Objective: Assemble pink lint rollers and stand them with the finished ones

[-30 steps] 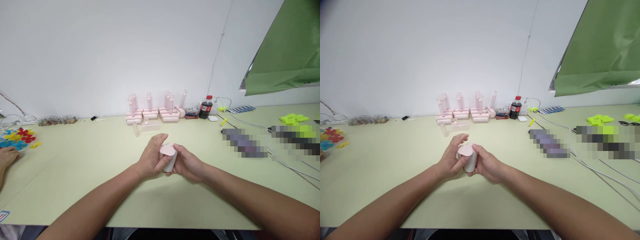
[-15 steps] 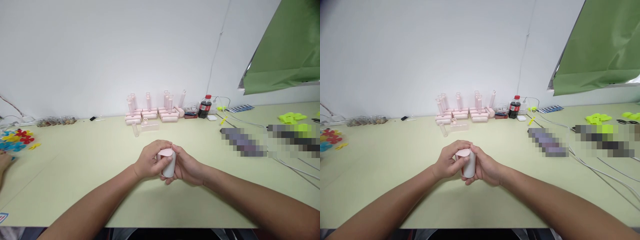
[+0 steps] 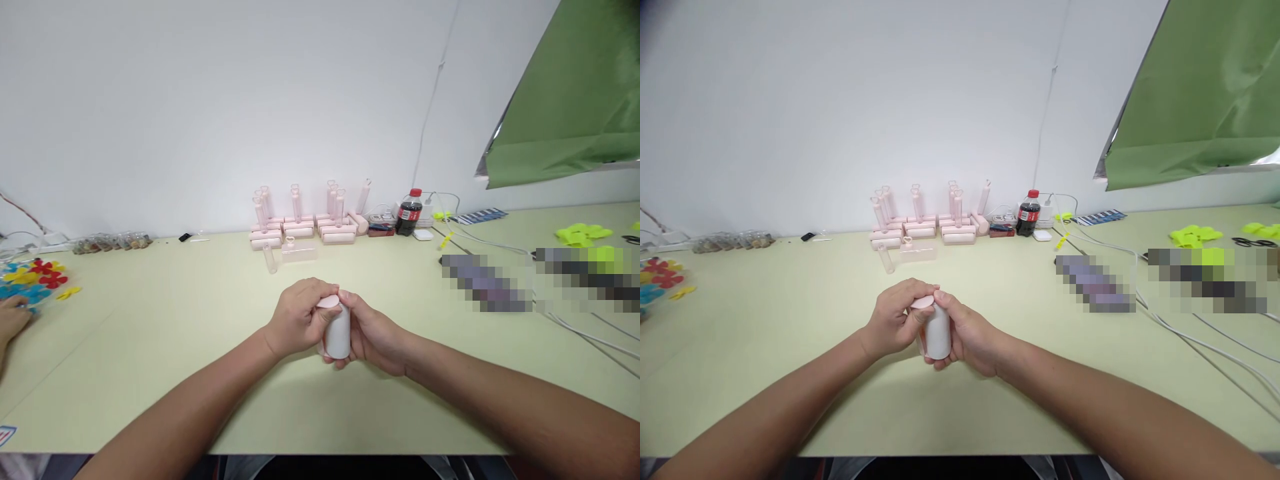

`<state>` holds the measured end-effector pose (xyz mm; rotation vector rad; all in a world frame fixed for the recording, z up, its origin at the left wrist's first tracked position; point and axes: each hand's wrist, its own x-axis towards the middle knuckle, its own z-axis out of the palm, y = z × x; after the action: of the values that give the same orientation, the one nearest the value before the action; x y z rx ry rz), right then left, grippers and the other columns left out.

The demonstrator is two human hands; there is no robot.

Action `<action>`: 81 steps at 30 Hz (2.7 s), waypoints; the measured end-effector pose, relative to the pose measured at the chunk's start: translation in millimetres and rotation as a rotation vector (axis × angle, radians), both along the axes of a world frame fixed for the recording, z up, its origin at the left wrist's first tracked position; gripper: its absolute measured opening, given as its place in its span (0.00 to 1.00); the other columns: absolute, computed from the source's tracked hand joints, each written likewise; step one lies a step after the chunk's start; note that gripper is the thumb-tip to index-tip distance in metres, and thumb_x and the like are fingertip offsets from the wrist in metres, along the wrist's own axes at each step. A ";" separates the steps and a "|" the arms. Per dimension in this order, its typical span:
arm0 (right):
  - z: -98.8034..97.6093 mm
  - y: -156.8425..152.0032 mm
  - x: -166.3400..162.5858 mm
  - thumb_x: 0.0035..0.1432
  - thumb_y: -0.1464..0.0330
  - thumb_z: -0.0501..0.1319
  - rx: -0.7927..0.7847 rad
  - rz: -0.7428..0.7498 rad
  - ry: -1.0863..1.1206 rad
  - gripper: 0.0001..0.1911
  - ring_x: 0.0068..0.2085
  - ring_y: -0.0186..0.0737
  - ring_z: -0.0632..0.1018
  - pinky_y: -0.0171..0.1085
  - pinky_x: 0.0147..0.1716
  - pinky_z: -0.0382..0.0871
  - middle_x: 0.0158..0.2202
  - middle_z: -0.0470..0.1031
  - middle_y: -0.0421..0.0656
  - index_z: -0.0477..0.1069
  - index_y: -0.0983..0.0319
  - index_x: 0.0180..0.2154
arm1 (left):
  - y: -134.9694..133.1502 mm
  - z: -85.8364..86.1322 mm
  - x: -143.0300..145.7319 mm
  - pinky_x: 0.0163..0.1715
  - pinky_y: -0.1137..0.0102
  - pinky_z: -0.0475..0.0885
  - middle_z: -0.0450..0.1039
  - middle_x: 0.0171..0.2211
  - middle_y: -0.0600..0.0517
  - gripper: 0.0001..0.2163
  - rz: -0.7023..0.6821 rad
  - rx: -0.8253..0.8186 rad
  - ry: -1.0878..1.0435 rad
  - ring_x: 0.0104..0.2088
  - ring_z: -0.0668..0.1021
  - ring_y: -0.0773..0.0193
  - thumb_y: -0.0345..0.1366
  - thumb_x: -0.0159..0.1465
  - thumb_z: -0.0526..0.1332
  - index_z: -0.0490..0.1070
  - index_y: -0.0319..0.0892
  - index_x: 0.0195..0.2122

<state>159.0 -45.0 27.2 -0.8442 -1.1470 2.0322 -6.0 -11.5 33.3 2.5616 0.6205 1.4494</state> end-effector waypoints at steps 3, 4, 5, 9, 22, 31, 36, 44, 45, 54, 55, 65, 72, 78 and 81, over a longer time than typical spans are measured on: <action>1.0 -0.9 -0.5 0.61 0.43 0.48 -0.001 0.022 0.018 0.30 0.27 0.40 0.77 0.37 0.24 0.69 0.27 0.75 0.45 0.69 0.62 0.39 | -0.8 1.5 -0.9 0.35 0.67 0.73 0.77 0.33 0.48 0.09 -0.021 -0.077 -0.009 0.34 0.77 0.62 0.36 0.66 0.55 0.72 0.42 0.42; 1.1 -1.2 -0.5 0.61 0.43 0.48 -0.001 0.031 0.024 0.30 0.27 0.40 0.76 0.37 0.24 0.69 0.27 0.75 0.45 0.69 0.62 0.39 | -1.2 2.1 -1.3 0.34 0.67 0.73 0.76 0.33 0.48 0.09 -0.031 -0.099 -0.017 0.33 0.77 0.62 0.37 0.66 0.55 0.73 0.42 0.42; 1.1 -1.4 -0.5 0.61 0.43 0.49 0.001 0.039 0.030 0.30 0.27 0.40 0.76 0.36 0.24 0.69 0.28 0.75 0.45 0.69 0.62 0.40 | -1.5 2.7 -1.7 0.33 0.67 0.73 0.76 0.32 0.48 0.09 -0.046 -0.117 -0.026 0.33 0.76 0.62 0.37 0.66 0.56 0.73 0.42 0.41; -2.3 -1.7 0.1 0.61 0.43 0.48 0.061 0.038 -0.005 0.30 0.27 0.39 0.75 0.35 0.23 0.69 0.30 0.75 0.45 0.69 0.62 0.41 | -0.5 4.1 -4.1 0.34 0.67 0.73 0.74 0.34 0.47 0.09 -0.135 -0.178 -0.056 0.34 0.76 0.62 0.37 0.65 0.57 0.73 0.41 0.43; -19.0 3.8 2.6 0.52 0.56 0.67 0.447 -0.085 -0.420 0.21 0.25 0.33 0.69 0.30 0.18 0.64 0.30 0.69 0.39 0.64 0.60 0.41 | 13.2 -10.2 -8.2 0.38 0.66 0.70 0.73 0.36 0.48 0.21 0.135 -0.449 -0.249 0.37 0.75 0.61 0.48 0.70 0.45 0.72 0.41 0.43; -18.7 18.4 9.5 0.49 0.57 0.67 0.339 -0.297 -0.328 0.18 0.30 0.34 0.66 0.34 0.28 0.61 0.29 0.66 0.37 0.66 0.62 0.35 | 101.9 -37.7 -64.8 0.51 0.58 0.64 0.59 0.60 0.39 0.31 0.653 -0.644 -0.327 0.58 0.65 0.51 0.43 0.61 0.61 0.51 0.43 0.62; -20.2 20.1 9.7 0.48 0.59 0.69 0.317 -0.369 -0.262 0.22 0.32 0.35 0.66 0.33 0.29 0.59 0.32 0.67 0.37 0.67 0.61 0.42 | 114.1 -53.3 -67.9 0.46 0.61 0.68 0.71 0.47 0.44 0.24 0.554 -0.714 -0.275 0.48 0.74 0.56 0.39 0.62 0.59 0.56 0.42 0.59; -16.4 35.4 19.6 0.45 0.59 0.70 0.197 -0.536 -0.047 0.23 0.29 0.34 0.66 0.32 0.26 0.58 0.30 0.68 0.37 0.67 0.60 0.40 | 58.6 -29.5 -41.0 0.40 0.66 0.68 0.68 0.38 0.48 0.15 0.204 -0.306 0.023 0.37 0.71 0.62 0.40 0.68 0.53 0.66 0.42 0.54; -16.3 36.9 20.9 0.45 0.59 0.70 0.193 -0.550 -0.035 0.22 0.29 0.34 0.66 0.32 0.25 0.58 0.30 0.68 0.37 0.67 0.60 0.40 | 51.6 -27.6 -37.2 0.41 0.66 0.68 0.68 0.38 0.47 0.16 0.163 -0.254 0.072 0.38 0.71 0.62 0.39 0.69 0.51 0.64 0.42 0.56; -14.8 34.4 23.0 0.46 0.60 0.69 0.180 -0.512 0.056 0.20 0.28 0.34 0.67 0.33 0.24 0.60 0.30 0.69 0.38 0.69 0.61 0.40 | 38.8 -33.6 -29.9 0.35 0.69 0.71 0.74 0.40 0.48 0.17 0.045 -0.314 0.132 0.30 0.74 0.67 0.39 0.72 0.45 0.61 0.43 0.59; -14.9 34.3 22.9 0.46 0.60 0.69 0.179 -0.512 0.058 0.20 0.28 0.34 0.67 0.33 0.24 0.60 0.30 0.69 0.38 0.69 0.61 0.40 | 39.2 -34.2 -30.9 0.34 0.70 0.71 0.75 0.40 0.48 0.17 0.042 -0.315 0.140 0.29 0.74 0.67 0.39 0.72 0.45 0.61 0.43 0.59; -18.6 36.3 22.4 0.46 0.61 0.69 0.227 -0.530 0.038 0.20 0.28 0.34 0.66 0.32 0.25 0.58 0.28 0.68 0.37 0.68 0.60 0.39 | 35.7 -28.4 -31.4 0.38 0.69 0.74 0.78 0.39 0.47 0.15 0.007 -0.121 0.140 0.37 0.80 0.63 0.35 0.69 0.49 0.69 0.42 0.54; -24.9 38.2 26.0 0.48 0.60 0.68 0.353 -0.520 -0.039 0.21 0.32 0.37 0.68 0.33 0.29 0.60 0.32 0.69 0.38 0.67 0.59 0.43 | 33.6 -27.1 -31.7 0.33 0.71 0.74 0.80 0.33 0.49 0.15 -0.003 -0.237 0.178 0.32 0.81 0.64 0.37 0.70 0.47 0.71 0.41 0.49; -27.2 38.5 27.9 0.51 0.60 0.67 0.447 -0.489 -0.139 0.22 0.34 0.39 0.68 0.34 0.32 0.61 0.34 0.68 0.38 0.67 0.59 0.46 | 33.8 -20.8 -32.9 0.34 0.70 0.73 0.79 0.30 0.49 0.16 -0.024 -0.330 0.231 0.31 0.81 0.63 0.38 0.70 0.47 0.71 0.41 0.48; -25.2 35.8 26.1 0.51 0.60 0.66 0.435 -0.487 -0.201 0.21 0.34 0.39 0.68 0.34 0.32 0.62 0.34 0.68 0.39 0.66 0.60 0.46 | 32.6 -17.8 -34.1 0.34 0.69 0.72 0.79 0.29 0.49 0.16 -0.006 -0.361 0.273 0.31 0.81 0.63 0.38 0.70 0.47 0.72 0.41 0.48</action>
<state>185.0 -9.3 2.0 -0.9961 -1.2785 1.2670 -40.2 21.1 15.5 2.4775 0.8230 0.8888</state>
